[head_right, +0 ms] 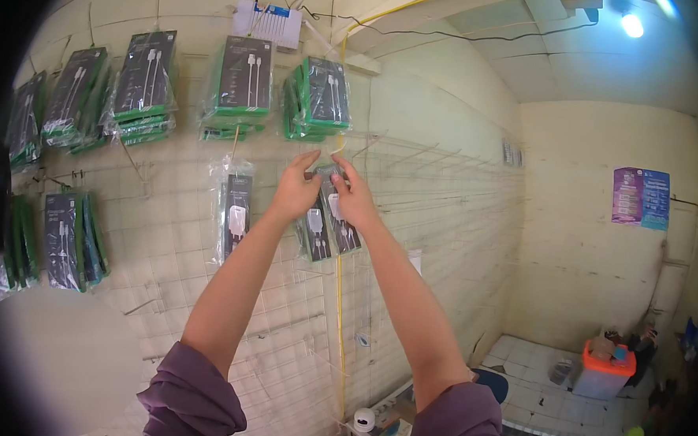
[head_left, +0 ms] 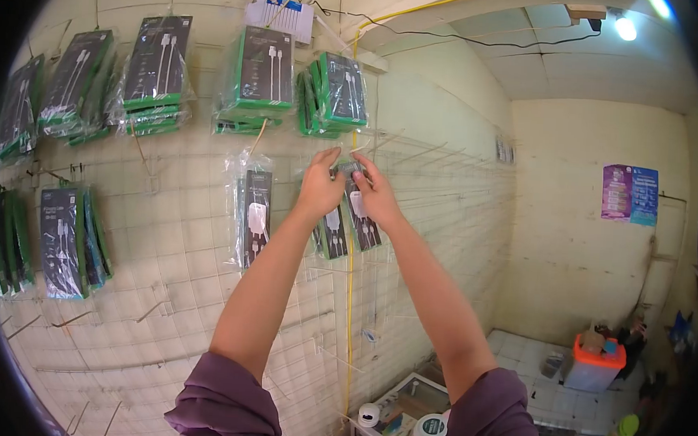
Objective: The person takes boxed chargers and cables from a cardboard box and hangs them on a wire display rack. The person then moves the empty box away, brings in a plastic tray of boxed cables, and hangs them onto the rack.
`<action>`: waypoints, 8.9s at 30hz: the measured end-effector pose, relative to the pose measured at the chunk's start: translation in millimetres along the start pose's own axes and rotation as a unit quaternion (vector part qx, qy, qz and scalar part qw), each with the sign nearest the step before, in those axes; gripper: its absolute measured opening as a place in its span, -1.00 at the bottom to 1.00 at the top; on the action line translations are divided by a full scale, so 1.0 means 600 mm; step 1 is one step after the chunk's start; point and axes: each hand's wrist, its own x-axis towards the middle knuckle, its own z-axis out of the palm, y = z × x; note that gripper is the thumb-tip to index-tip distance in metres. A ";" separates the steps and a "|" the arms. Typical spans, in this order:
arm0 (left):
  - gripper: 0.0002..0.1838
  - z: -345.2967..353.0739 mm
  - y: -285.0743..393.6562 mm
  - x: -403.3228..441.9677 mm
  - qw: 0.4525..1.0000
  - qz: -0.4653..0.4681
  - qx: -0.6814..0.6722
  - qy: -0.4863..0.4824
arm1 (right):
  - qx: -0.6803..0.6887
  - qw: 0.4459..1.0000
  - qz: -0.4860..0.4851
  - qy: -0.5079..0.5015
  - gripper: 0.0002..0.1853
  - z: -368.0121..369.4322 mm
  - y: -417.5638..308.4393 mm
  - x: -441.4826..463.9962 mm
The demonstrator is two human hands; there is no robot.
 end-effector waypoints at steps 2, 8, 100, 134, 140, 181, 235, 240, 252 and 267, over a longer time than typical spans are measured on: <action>-0.42 -0.008 -0.009 -0.012 1.000 -0.008 0.023 0.004 | -0.019 1.000 -0.017 -0.004 -0.56 0.017 0.008 -0.008; -0.34 -0.015 -0.019 -0.037 0.998 -0.008 0.065 0.001 | 0.034 0.999 0.021 -0.002 -0.45 0.051 0.023 -0.021; -0.51 -0.729 0.584 -1.394 0.644 -0.655 0.213 0.333 | 0.451 0.592 0.081 -0.663 -0.52 0.864 -0.492 -1.165; -0.27 -0.492 0.334 -0.419 0.959 -0.010 0.283 -0.005 | 0.179 0.967 -0.178 0.015 -0.60 0.360 -0.393 -0.301; -0.36 -0.510 0.269 -0.284 0.932 0.049 0.358 0.017 | 0.157 0.968 -0.180 0.079 -0.60 0.403 -0.367 -0.149; -0.56 -0.545 0.323 -0.504 0.933 -0.267 0.235 0.047 | 0.353 0.914 0.174 0.097 -0.53 0.459 -0.365 -0.429; -0.41 -0.670 0.599 -1.737 0.262 -0.754 0.518 0.307 | 0.324 0.494 -0.153 -0.792 -0.61 1.065 -0.593 -1.570; -0.41 -0.727 0.643 -1.621 0.418 -0.682 0.480 0.359 | 0.368 0.562 -0.017 -0.740 -0.53 1.017 -0.569 -1.404; -0.57 -0.698 0.539 -1.256 0.735 -0.528 0.049 0.422 | 0.467 0.669 0.303 -0.492 -0.54 0.766 -0.500 -1.060; -0.42 -0.515 0.367 -0.933 0.867 -0.415 -0.113 0.250 | 0.265 0.896 0.232 -0.272 -0.46 0.448 -0.390 -0.845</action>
